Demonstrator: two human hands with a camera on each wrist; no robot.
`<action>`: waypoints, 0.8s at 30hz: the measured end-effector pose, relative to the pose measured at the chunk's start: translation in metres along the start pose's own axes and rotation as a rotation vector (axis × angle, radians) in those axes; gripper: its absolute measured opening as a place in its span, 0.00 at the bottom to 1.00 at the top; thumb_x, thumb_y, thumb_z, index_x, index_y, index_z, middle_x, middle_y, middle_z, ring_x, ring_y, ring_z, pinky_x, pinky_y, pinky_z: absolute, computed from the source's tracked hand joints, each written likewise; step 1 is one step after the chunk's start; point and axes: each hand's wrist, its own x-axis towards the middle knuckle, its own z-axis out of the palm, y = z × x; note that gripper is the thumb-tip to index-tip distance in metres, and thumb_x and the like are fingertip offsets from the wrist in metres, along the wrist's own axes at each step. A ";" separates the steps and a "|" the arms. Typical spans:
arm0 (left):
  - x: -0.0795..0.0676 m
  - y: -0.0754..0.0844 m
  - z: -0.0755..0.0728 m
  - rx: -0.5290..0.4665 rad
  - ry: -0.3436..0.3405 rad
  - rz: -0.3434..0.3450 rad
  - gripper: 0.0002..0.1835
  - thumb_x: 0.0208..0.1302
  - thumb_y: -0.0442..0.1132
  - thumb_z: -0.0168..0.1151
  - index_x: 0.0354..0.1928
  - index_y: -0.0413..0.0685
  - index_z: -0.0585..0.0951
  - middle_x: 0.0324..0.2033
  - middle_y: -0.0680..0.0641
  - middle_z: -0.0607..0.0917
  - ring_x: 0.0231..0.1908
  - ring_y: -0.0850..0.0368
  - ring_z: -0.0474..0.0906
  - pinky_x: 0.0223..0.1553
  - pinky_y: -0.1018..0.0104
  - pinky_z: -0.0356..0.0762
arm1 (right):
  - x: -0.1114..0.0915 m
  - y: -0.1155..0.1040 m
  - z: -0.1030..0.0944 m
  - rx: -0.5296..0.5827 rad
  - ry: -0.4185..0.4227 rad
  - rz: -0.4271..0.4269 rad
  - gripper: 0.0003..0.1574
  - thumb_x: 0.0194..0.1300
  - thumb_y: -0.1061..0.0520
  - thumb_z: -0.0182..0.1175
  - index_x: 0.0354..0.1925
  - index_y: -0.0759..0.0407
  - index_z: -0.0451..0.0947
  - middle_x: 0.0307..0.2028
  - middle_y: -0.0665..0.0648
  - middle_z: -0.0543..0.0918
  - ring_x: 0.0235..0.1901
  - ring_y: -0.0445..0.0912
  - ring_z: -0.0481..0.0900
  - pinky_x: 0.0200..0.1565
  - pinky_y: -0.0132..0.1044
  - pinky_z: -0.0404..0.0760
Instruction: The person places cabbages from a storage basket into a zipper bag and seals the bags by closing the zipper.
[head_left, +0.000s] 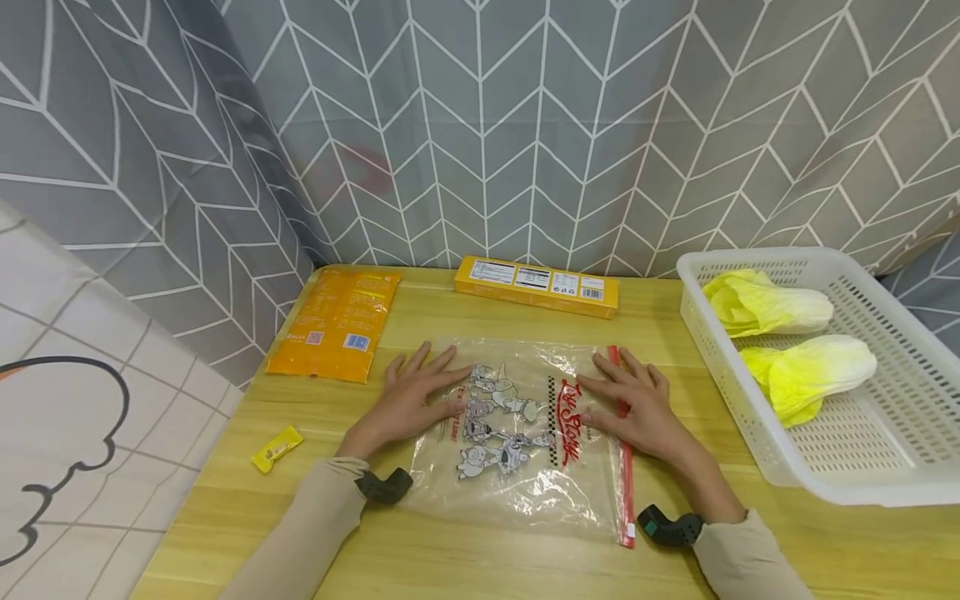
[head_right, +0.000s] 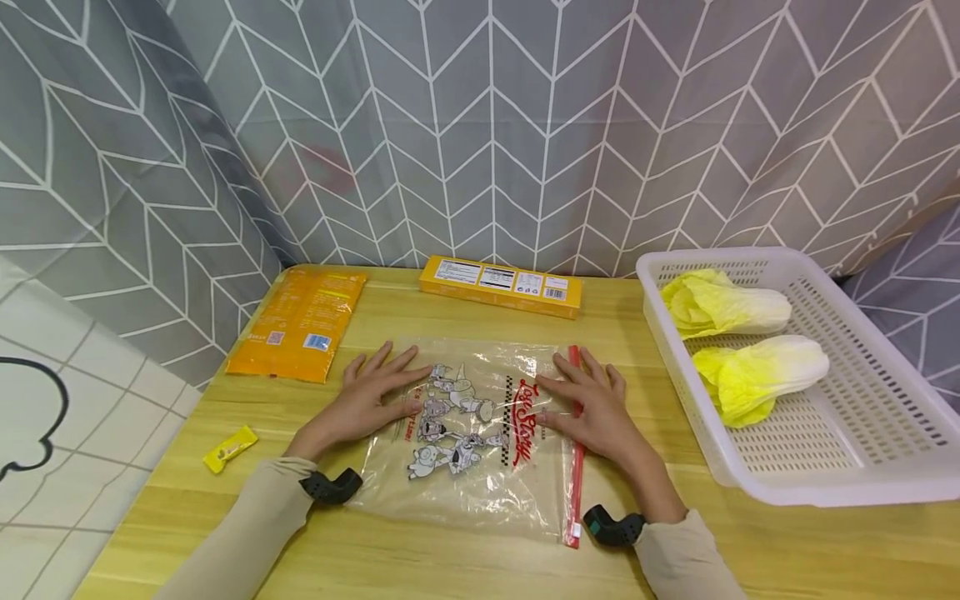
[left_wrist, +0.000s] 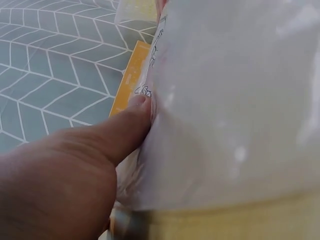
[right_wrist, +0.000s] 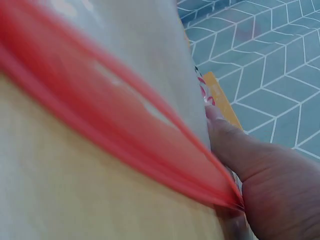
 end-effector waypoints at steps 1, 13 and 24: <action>0.000 0.000 0.000 -0.002 0.006 0.001 0.30 0.70 0.60 0.59 0.72 0.68 0.71 0.80 0.50 0.56 0.81 0.36 0.36 0.74 0.32 0.25 | 0.000 0.000 0.001 0.008 0.010 -0.005 0.34 0.59 0.46 0.74 0.63 0.50 0.80 0.75 0.65 0.65 0.78 0.71 0.44 0.69 0.72 0.36; 0.005 -0.005 0.010 -0.113 0.148 0.011 0.14 0.68 0.54 0.66 0.53 0.65 0.86 0.72 0.54 0.73 0.80 0.44 0.51 0.77 0.41 0.37 | 0.003 -0.002 0.008 0.057 0.159 -0.090 0.17 0.56 0.58 0.75 0.46 0.52 0.90 0.64 0.65 0.79 0.74 0.71 0.55 0.63 0.63 0.47; 0.005 -0.002 0.014 -0.208 0.206 0.013 0.13 0.70 0.49 0.65 0.53 0.61 0.86 0.71 0.54 0.75 0.79 0.45 0.54 0.78 0.38 0.43 | 0.003 -0.002 0.014 -0.001 0.241 -0.151 0.13 0.55 0.61 0.75 0.42 0.51 0.91 0.57 0.63 0.85 0.72 0.68 0.63 0.57 0.56 0.55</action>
